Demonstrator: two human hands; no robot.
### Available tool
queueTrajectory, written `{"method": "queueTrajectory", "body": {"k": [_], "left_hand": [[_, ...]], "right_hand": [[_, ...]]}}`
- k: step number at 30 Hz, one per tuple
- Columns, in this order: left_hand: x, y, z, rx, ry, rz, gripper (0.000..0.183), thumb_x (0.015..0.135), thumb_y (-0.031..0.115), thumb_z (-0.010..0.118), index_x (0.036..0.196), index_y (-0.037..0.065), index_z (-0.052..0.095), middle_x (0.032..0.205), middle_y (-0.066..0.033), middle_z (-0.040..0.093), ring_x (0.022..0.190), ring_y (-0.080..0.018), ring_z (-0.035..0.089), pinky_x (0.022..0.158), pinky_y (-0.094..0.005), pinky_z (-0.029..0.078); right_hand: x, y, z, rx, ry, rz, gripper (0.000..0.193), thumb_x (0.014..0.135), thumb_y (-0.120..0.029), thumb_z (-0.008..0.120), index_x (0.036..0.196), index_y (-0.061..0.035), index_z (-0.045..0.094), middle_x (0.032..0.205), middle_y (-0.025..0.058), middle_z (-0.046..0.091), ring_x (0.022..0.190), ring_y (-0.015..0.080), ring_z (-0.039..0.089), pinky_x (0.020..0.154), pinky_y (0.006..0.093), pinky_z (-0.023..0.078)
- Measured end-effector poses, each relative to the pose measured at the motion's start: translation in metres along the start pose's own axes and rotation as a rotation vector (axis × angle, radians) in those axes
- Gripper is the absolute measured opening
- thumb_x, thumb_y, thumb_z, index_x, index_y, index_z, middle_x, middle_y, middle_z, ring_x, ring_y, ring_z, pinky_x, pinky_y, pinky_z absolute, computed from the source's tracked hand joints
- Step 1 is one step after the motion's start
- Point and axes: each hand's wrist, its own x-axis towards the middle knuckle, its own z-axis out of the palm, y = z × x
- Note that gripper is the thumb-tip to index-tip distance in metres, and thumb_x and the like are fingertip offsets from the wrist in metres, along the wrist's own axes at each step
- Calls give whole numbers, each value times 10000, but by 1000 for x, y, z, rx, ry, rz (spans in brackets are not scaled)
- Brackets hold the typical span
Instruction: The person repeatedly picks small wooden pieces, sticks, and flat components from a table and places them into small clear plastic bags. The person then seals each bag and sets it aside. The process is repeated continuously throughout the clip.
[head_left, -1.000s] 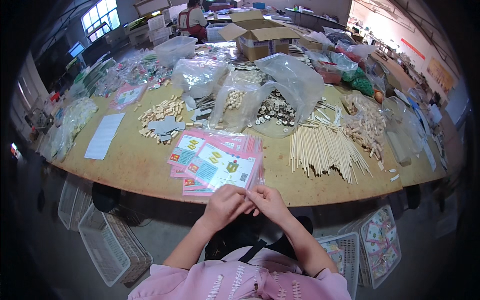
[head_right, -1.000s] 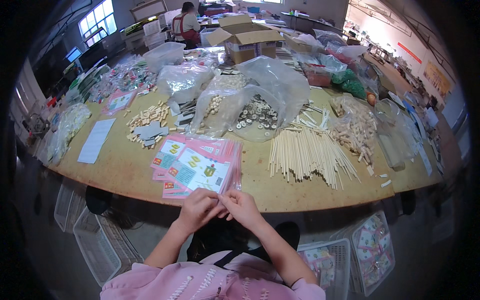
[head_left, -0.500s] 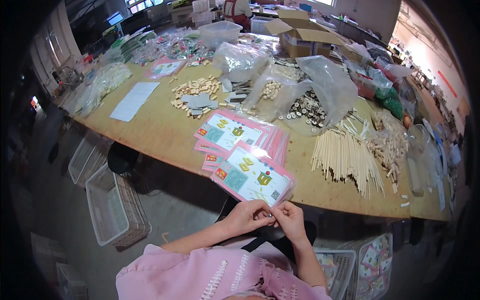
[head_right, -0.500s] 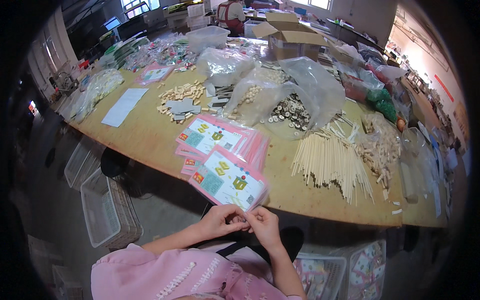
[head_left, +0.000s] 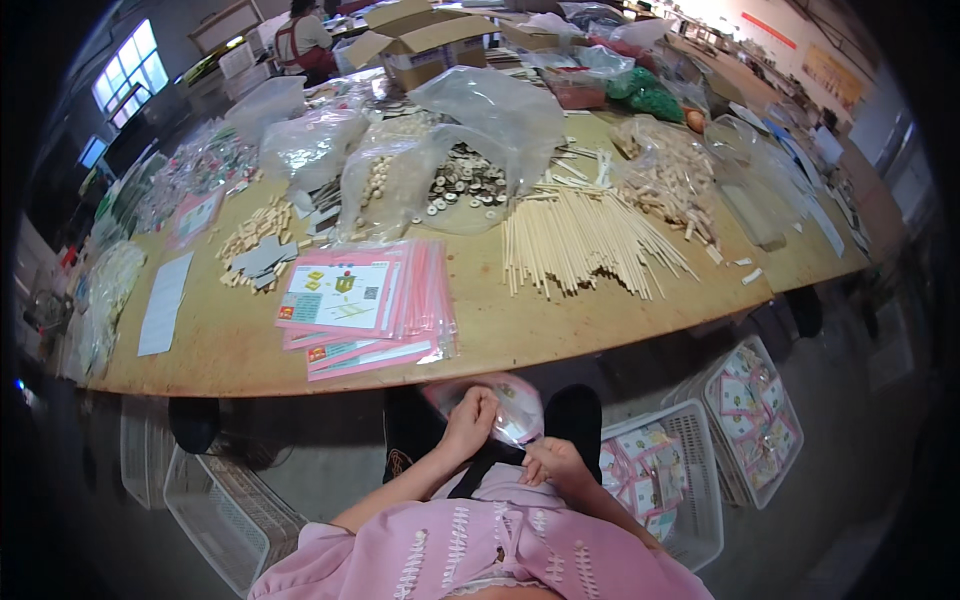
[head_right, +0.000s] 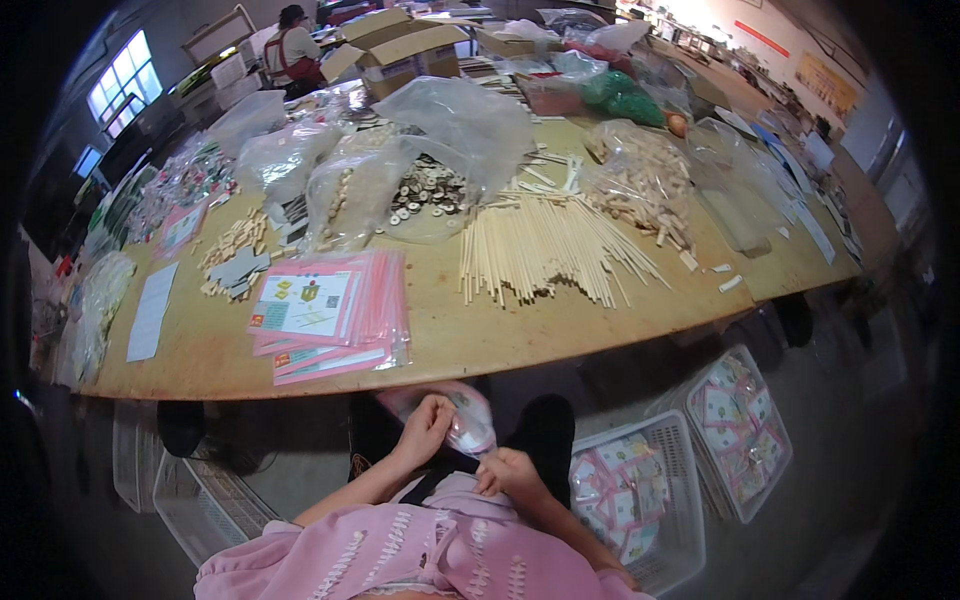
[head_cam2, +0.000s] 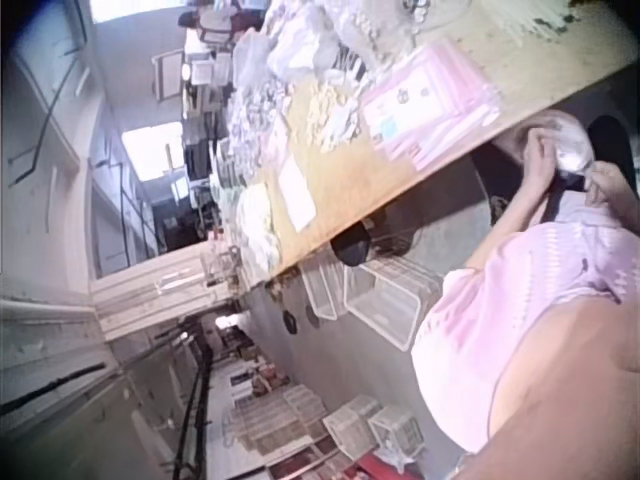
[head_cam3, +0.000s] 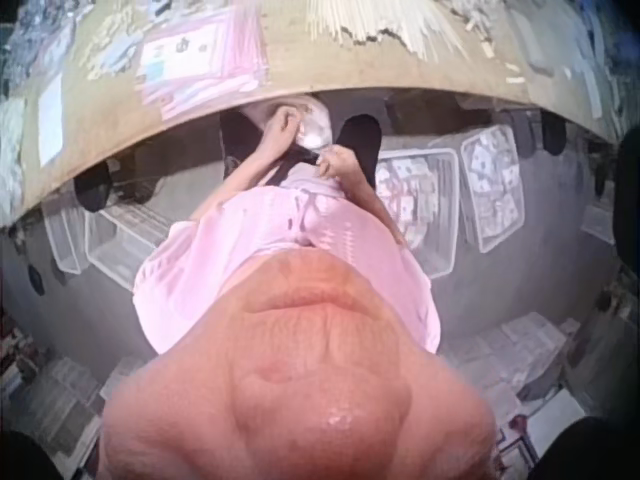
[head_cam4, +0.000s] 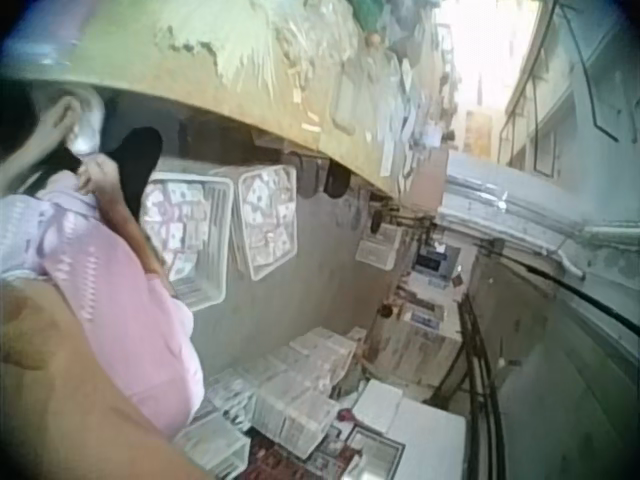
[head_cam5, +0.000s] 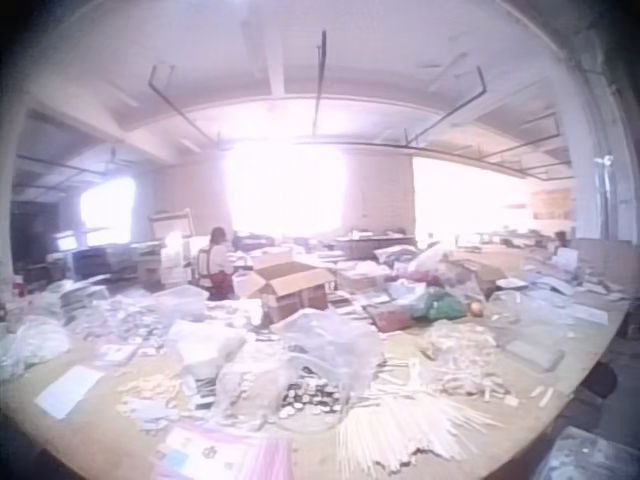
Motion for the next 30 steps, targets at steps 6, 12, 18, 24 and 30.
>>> {"method": "queueTrajectory", "body": {"k": [6,12,18,24,30], "left_hand": [[2,52,6,404,-146,313,102,987,138,655,1016,42,635,912,-173,706,835,-406,697,729,-440,558],[-11,49,3,315,-141,267,134,1009,183,624,1027,50,631,889,-174,706,850,-399,705,737,-467,561],[-14,57,-26,432,99,357,121,993,174,624,987,53,633,866,-148,695,859,-380,692,734,-480,547],[-21,81,-77,176,-451,145,131,1001,141,595,966,34,661,829,-122,711,783,-265,713,701,-387,542],[-2,127,-176,164,-271,227,150,1017,124,628,1076,26,725,900,-79,752,829,-177,725,784,-320,580]], "right_hand": [[-26,-21,18,-676,270,-526,154,968,-191,708,932,-42,703,871,97,744,632,198,692,572,313,553],[-27,-40,11,-1554,205,-754,433,780,-338,836,1070,-80,643,984,105,677,799,329,723,613,445,581],[-26,-61,9,-1583,273,-748,73,887,-65,706,959,-59,711,1043,120,702,919,345,705,794,453,572],[-3,-69,19,-1385,137,-855,123,853,11,732,971,-14,758,987,171,709,1062,393,681,917,456,558],[-9,-74,27,-1187,188,-763,72,867,18,726,937,8,719,954,195,692,1024,411,649,929,461,518]]}}
